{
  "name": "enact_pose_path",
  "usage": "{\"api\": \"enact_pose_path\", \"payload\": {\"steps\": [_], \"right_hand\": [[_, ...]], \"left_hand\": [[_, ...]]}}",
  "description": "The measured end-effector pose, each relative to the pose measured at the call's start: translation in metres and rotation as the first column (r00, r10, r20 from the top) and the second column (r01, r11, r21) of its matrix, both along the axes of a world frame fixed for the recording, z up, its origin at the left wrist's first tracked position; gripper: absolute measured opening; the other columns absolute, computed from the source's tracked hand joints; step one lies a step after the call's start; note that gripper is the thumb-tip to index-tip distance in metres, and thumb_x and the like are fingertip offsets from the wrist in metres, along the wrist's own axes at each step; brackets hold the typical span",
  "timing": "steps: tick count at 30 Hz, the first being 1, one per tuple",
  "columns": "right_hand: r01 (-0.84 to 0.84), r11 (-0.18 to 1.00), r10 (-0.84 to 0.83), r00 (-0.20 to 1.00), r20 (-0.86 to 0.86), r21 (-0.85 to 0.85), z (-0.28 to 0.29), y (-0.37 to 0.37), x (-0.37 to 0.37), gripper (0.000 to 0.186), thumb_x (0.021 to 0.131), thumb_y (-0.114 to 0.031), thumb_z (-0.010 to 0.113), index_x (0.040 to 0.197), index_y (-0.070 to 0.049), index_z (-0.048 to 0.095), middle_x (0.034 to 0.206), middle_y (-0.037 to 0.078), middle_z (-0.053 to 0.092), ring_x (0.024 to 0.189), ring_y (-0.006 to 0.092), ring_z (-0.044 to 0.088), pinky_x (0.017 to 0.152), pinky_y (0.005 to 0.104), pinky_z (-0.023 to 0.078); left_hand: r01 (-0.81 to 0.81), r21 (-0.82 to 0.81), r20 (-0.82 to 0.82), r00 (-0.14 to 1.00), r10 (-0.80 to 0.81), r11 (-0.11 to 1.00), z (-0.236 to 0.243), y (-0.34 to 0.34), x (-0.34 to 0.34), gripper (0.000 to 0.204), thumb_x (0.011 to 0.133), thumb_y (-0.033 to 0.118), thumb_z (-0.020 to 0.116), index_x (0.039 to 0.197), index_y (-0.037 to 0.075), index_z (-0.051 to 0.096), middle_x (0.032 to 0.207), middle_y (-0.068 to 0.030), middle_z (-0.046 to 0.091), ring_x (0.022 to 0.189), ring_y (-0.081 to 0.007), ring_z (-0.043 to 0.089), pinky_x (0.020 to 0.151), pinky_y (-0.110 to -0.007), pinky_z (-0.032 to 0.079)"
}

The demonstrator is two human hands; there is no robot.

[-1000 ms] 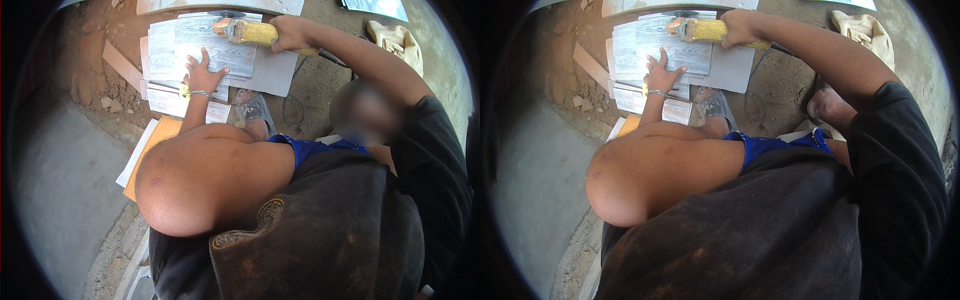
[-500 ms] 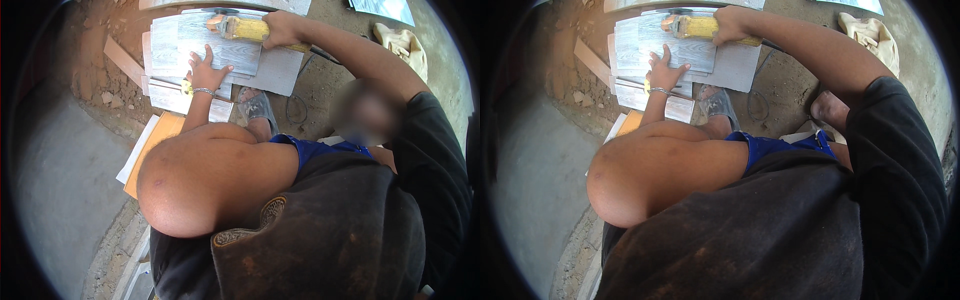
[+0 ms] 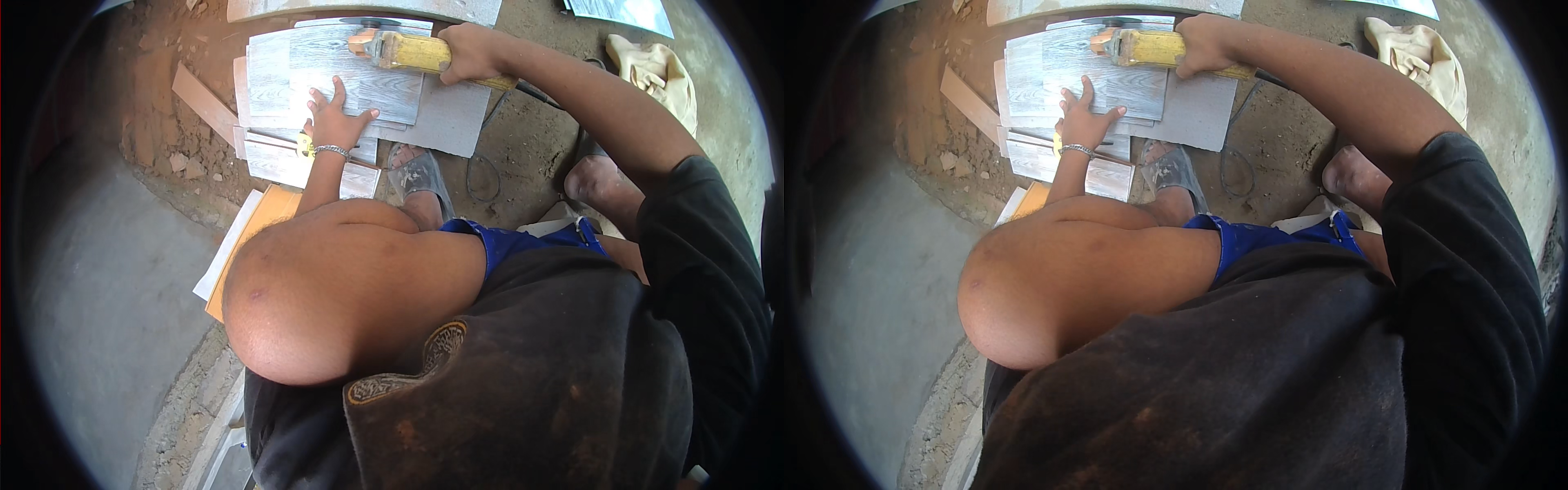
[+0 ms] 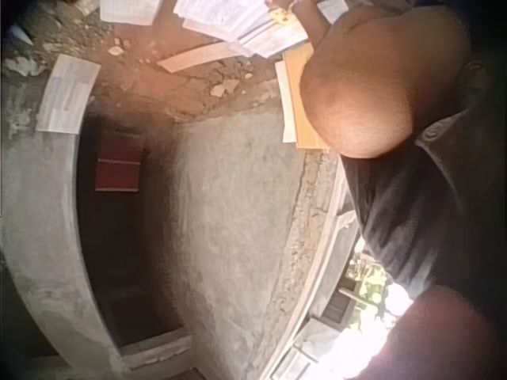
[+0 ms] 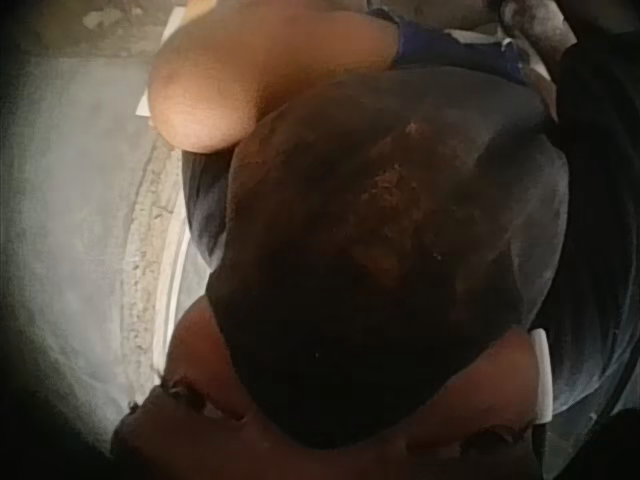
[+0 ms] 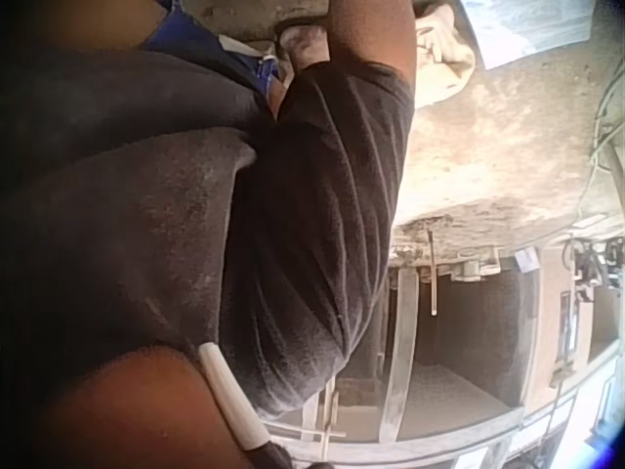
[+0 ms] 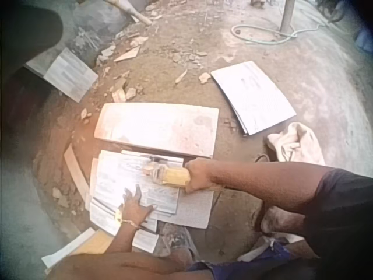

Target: Using an angle grinder to cut ceramic tiles to size on a workshop floor.

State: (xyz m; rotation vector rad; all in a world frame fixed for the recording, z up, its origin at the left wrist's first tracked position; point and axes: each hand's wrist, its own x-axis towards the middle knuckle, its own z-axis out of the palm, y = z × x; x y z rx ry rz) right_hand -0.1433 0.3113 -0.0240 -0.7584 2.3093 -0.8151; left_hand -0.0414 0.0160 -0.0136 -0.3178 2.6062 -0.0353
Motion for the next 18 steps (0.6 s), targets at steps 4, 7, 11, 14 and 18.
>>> {"api": "enact_pose_path", "payload": {"steps": [4,7,11,14,18], "right_hand": [[0.007,1.000,-0.008,1.000,0.024,0.020,0.007,0.015,0.006,0.063,0.068,-0.037,0.078,0.108,0.011,0.069,0.098,0.028,0.073,0.092,0.0375,0.073,0.087,0.0415,0.058],[0.029,0.999,-0.030,0.999,0.038,0.016,0.010,0.026,0.013,0.057,0.067,-0.032,0.077,0.105,0.009,0.069,0.095,0.027,0.073,0.091,0.0377,0.072,0.086,0.0421,0.057],[0.059,0.998,-0.061,0.995,0.077,0.027,0.011,0.040,0.020,0.050,0.066,-0.024,0.077,0.103,0.008,0.068,0.092,0.026,0.072,0.089,0.0375,0.072,0.085,0.0427,0.057],[0.058,0.998,-0.058,0.995,0.086,0.004,0.013,0.045,0.022,0.049,0.066,-0.023,0.077,0.103,0.008,0.068,0.091,0.026,0.072,0.088,0.0375,0.072,0.084,0.0426,0.057],[0.061,0.998,-0.061,0.996,0.060,0.002,0.009,0.035,0.019,0.051,0.066,-0.025,0.077,0.104,0.008,0.068,0.091,0.026,0.072,0.088,0.0375,0.072,0.084,0.0424,0.057]], "left_hand": [[-0.013,-0.001,0.010,1.000,0.013,1.000,0.000,0.002,0.002,0.113,0.074,0.066,0.080,0.164,0.027,0.023,0.164,-0.0374,0.012,0.152,-0.0530,0.019,0.117,-0.064,0.023],[-0.017,0.001,0.012,1.000,0.017,1.000,0.000,0.002,0.003,0.113,0.074,0.065,0.080,0.164,0.027,0.024,0.164,-0.0370,0.012,0.152,-0.0524,0.019,0.117,-0.064,0.022],[0.014,-0.022,0.003,1.000,-0.014,1.000,-0.002,0.002,0.003,0.113,0.075,0.064,0.079,0.164,0.025,0.023,0.164,-0.0380,0.014,0.151,-0.0532,0.023,0.114,-0.066,0.027],[0.018,-0.028,0.001,1.000,-0.018,0.999,-0.002,0.002,0.002,0.113,0.075,0.064,0.079,0.164,0.025,0.023,0.164,-0.0379,0.014,0.151,-0.0531,0.023,0.113,-0.066,0.027],[0.015,-0.031,0.005,1.000,-0.015,0.999,-0.002,0.001,0.002,0.113,0.075,0.064,0.079,0.164,0.025,0.023,0.164,-0.0379,0.014,0.151,-0.0530,0.024,0.113,-0.066,0.027]]}}
